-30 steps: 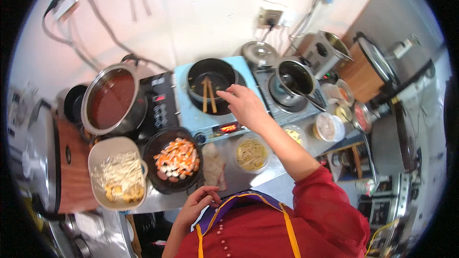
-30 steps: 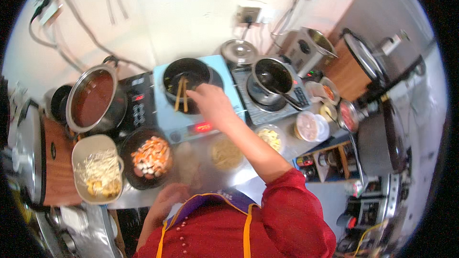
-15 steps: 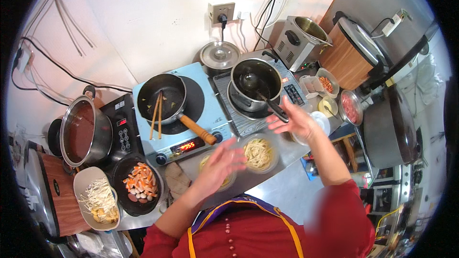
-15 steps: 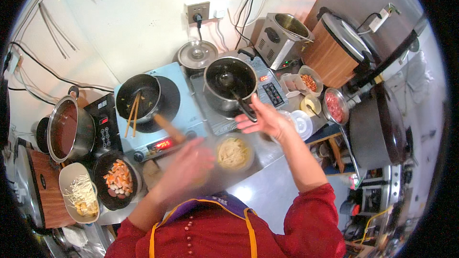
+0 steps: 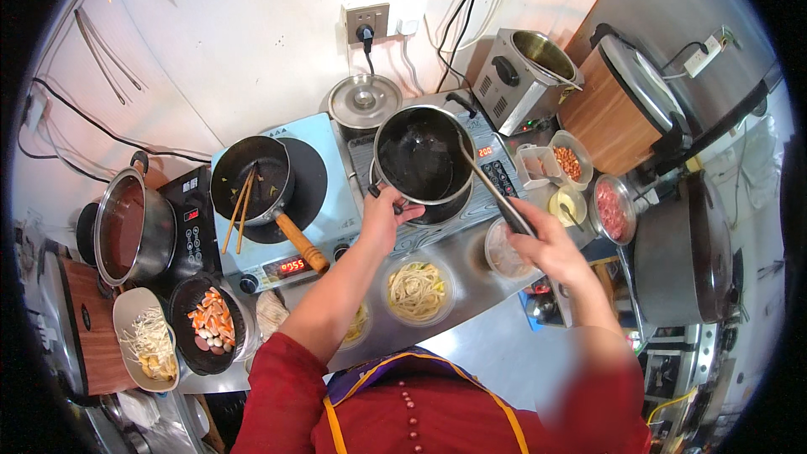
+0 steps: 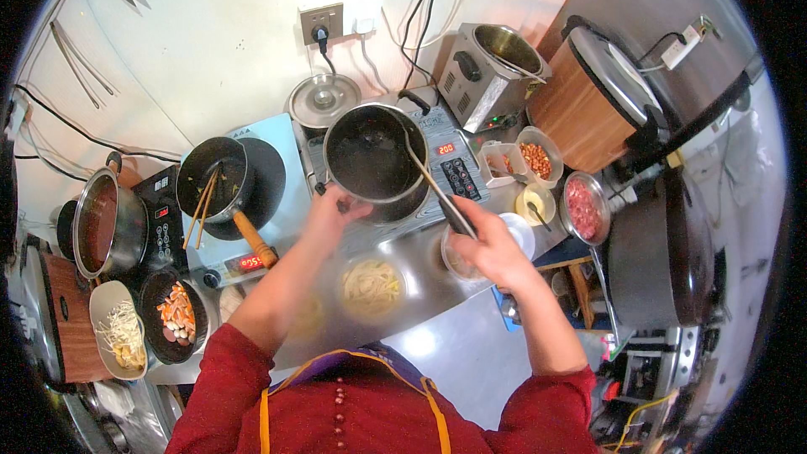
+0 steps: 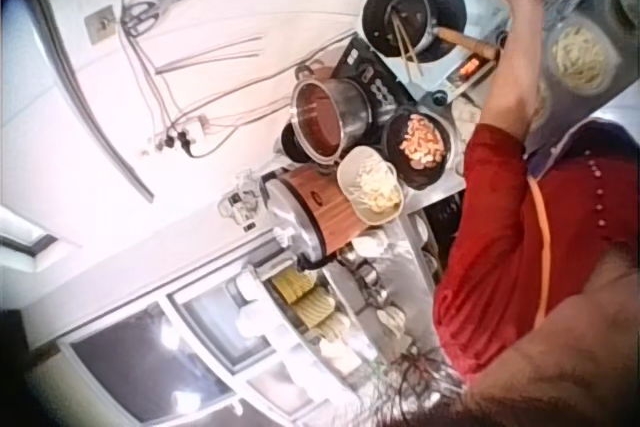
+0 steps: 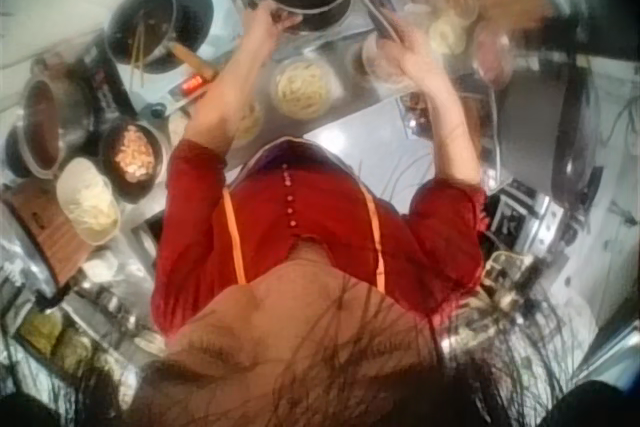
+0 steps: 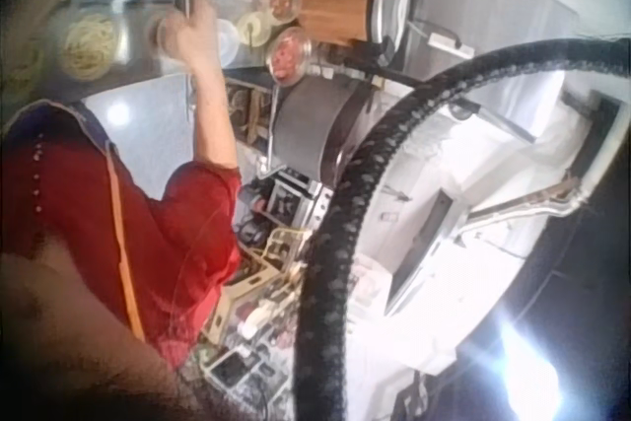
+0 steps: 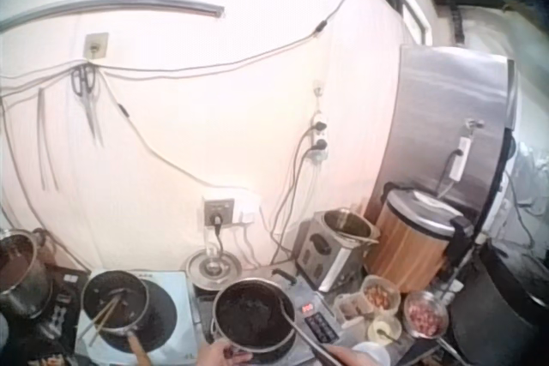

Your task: The person assembles noodle dishes in a commercial kitchen. They transfer cooked meat from a pot into bowls of noodles, add broth and seasonings, and place lids on the containers. The person also briefly checks a tablet and hands a finished bowl to another person.

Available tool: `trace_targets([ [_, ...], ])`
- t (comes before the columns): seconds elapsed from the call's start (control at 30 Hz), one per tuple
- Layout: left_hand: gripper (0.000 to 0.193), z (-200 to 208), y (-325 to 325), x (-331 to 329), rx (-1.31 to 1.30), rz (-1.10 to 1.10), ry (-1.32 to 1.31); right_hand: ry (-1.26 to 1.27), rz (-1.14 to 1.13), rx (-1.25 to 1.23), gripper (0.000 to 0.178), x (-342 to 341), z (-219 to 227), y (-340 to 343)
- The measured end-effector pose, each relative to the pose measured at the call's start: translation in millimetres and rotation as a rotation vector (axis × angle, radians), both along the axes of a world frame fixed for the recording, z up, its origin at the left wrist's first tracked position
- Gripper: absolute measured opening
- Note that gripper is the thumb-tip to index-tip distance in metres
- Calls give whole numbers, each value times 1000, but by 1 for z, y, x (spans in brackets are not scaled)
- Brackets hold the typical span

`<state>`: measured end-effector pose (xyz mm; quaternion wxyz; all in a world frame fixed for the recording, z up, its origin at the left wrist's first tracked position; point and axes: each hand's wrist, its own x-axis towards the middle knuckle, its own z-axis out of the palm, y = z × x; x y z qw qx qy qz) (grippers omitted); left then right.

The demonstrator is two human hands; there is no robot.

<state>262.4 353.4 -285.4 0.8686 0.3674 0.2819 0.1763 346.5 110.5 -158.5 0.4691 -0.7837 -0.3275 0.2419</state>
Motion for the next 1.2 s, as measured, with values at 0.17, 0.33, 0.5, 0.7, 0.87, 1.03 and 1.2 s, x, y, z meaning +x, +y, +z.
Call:
trace_targets([
  [0.17,19,21,-9,-29,91,-19,-217,428,-89,104,61,-17,60,-26],
  [0.33,25,59,-3,-71,183,17,-392,471,40,178,63,-26,87,-28],
  [0.5,21,103,15,-146,262,159,-332,506,258,282,73,-45,89,16],
  [0.7,30,141,32,-297,152,460,-199,598,533,374,74,-105,111,112],
  [0.87,34,150,31,-454,196,651,34,605,706,311,59,-177,128,217],
  [1.03,29,138,28,-572,204,1032,180,312,906,117,42,-254,83,357],
  [1.2,35,114,50,-639,198,1061,49,-421,735,13,39,-317,7,476],
])
